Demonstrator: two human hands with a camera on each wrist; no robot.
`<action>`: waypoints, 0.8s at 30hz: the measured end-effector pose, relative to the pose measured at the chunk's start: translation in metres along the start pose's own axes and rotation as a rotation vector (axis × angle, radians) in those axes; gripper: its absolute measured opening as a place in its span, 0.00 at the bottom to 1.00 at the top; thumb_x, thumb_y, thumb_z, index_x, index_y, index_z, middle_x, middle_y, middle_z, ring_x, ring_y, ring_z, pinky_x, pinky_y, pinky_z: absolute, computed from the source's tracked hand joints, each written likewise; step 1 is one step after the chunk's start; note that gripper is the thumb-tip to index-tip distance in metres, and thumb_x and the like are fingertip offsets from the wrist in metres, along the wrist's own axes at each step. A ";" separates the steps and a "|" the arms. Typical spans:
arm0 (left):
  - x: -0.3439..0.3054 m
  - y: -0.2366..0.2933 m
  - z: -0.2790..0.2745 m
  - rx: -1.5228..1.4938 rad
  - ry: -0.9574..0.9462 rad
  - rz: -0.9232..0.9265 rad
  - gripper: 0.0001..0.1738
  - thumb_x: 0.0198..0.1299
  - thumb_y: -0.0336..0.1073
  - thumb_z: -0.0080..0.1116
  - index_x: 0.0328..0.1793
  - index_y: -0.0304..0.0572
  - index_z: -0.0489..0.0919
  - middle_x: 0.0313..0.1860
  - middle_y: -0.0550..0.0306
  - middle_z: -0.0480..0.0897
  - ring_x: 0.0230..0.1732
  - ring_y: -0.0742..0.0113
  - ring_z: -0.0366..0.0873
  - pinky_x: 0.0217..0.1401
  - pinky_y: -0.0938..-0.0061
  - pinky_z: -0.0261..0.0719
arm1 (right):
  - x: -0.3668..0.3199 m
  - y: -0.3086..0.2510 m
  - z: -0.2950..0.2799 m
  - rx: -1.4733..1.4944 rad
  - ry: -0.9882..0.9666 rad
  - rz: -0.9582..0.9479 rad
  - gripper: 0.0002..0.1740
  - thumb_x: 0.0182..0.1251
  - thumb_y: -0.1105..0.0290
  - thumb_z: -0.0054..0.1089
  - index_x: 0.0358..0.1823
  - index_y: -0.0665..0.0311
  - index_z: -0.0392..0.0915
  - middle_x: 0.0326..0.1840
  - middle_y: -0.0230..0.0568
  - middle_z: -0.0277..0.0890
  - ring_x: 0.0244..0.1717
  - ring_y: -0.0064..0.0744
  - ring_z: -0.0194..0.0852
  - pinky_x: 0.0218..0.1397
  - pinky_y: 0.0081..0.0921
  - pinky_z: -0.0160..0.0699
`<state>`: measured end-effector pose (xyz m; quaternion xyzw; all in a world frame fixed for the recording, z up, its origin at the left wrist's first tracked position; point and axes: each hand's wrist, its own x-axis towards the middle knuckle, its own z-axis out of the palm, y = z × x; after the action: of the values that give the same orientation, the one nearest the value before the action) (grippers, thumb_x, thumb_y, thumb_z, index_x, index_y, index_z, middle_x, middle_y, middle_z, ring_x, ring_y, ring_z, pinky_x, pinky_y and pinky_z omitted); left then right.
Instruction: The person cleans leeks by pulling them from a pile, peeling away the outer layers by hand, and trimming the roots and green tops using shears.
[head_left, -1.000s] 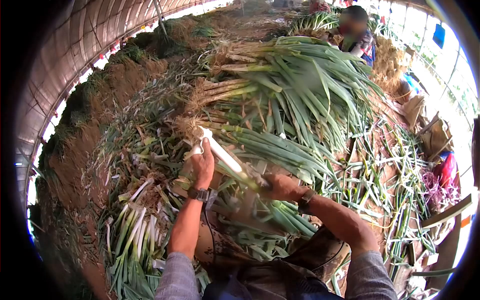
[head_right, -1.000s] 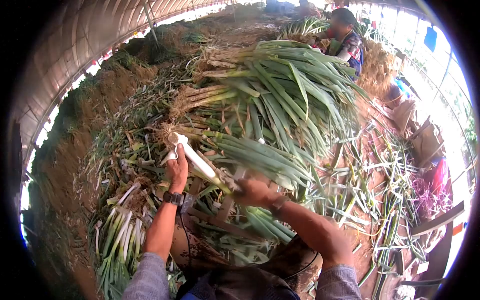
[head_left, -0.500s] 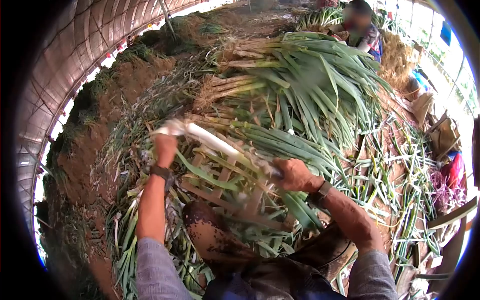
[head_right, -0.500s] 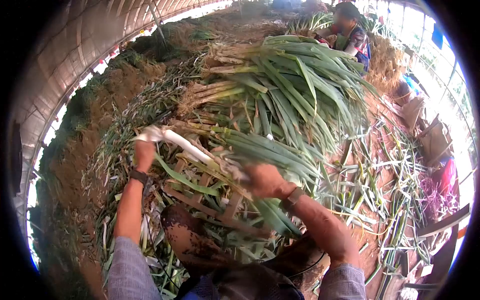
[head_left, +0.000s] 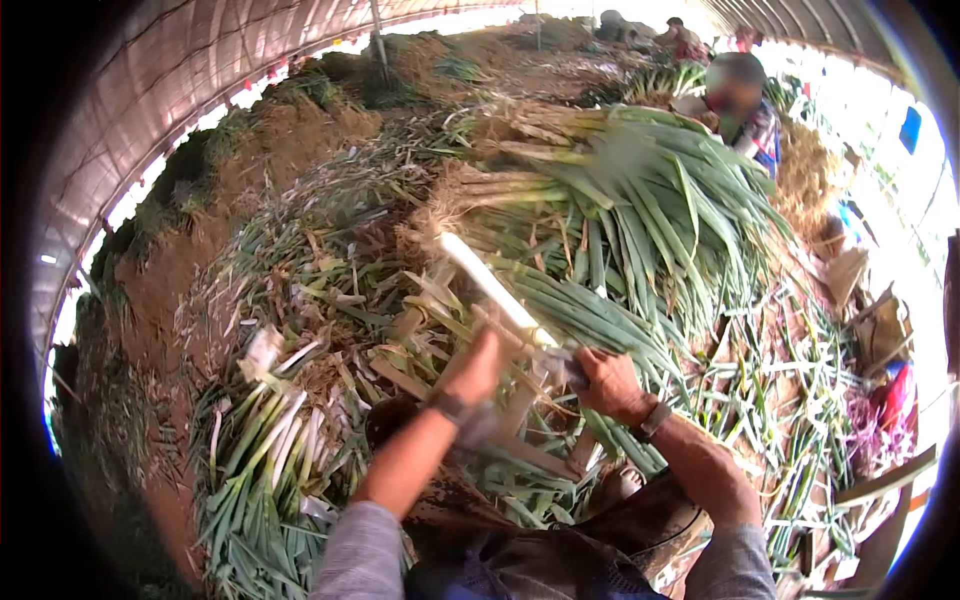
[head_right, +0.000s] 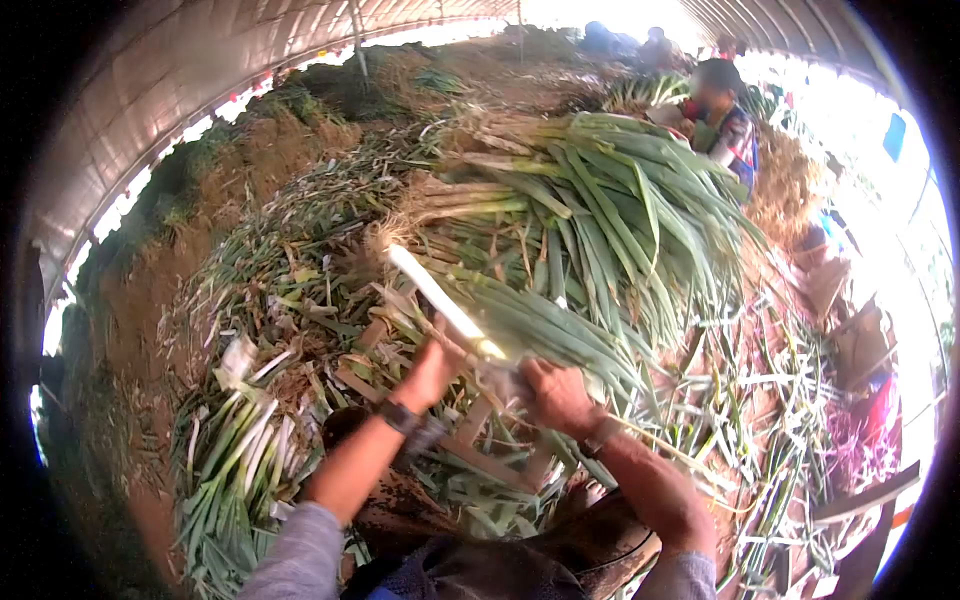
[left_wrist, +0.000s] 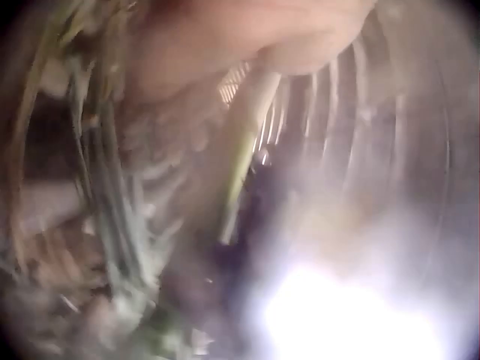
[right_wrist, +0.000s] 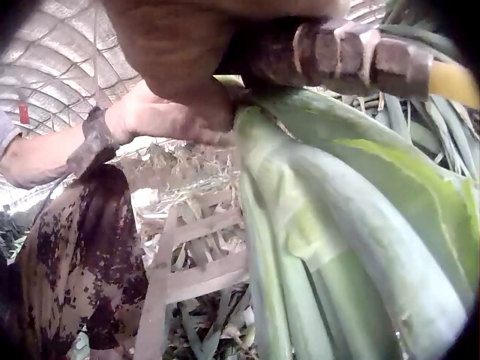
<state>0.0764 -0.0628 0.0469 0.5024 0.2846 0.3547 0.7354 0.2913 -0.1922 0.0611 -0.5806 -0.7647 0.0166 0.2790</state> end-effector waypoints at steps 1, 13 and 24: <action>0.010 -0.037 0.000 -0.324 -0.120 0.008 0.43 0.67 0.72 0.40 0.79 0.54 0.59 0.67 0.58 0.72 0.64 0.62 0.70 0.64 0.56 0.74 | 0.000 0.000 0.001 0.004 0.053 -0.084 0.23 0.50 0.65 0.67 0.48 0.64 0.74 0.36 0.49 0.79 0.36 0.54 0.79 0.33 0.45 0.77; 0.009 0.036 -0.047 -0.685 0.354 0.321 0.33 0.68 0.74 0.34 0.34 0.53 0.70 0.18 0.70 0.69 0.17 0.75 0.71 0.19 0.73 0.75 | -0.038 0.008 -0.031 0.015 -0.159 -0.124 0.16 0.59 0.61 0.67 0.43 0.62 0.77 0.31 0.46 0.81 0.27 0.52 0.80 0.29 0.41 0.79; -0.168 0.380 -0.141 0.161 0.997 0.953 0.35 0.74 0.66 0.29 0.41 0.43 0.74 0.22 0.60 0.73 0.21 0.66 0.70 0.24 0.70 0.73 | -0.058 0.045 -0.022 -0.088 -0.425 0.297 0.19 0.56 0.54 0.66 0.42 0.59 0.81 0.30 0.50 0.81 0.34 0.54 0.81 0.38 0.46 0.79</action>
<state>-0.2204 -0.0301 0.3675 0.4027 0.3620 0.8053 0.2415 0.3503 -0.2361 0.0406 -0.6816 -0.7126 0.1454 0.0811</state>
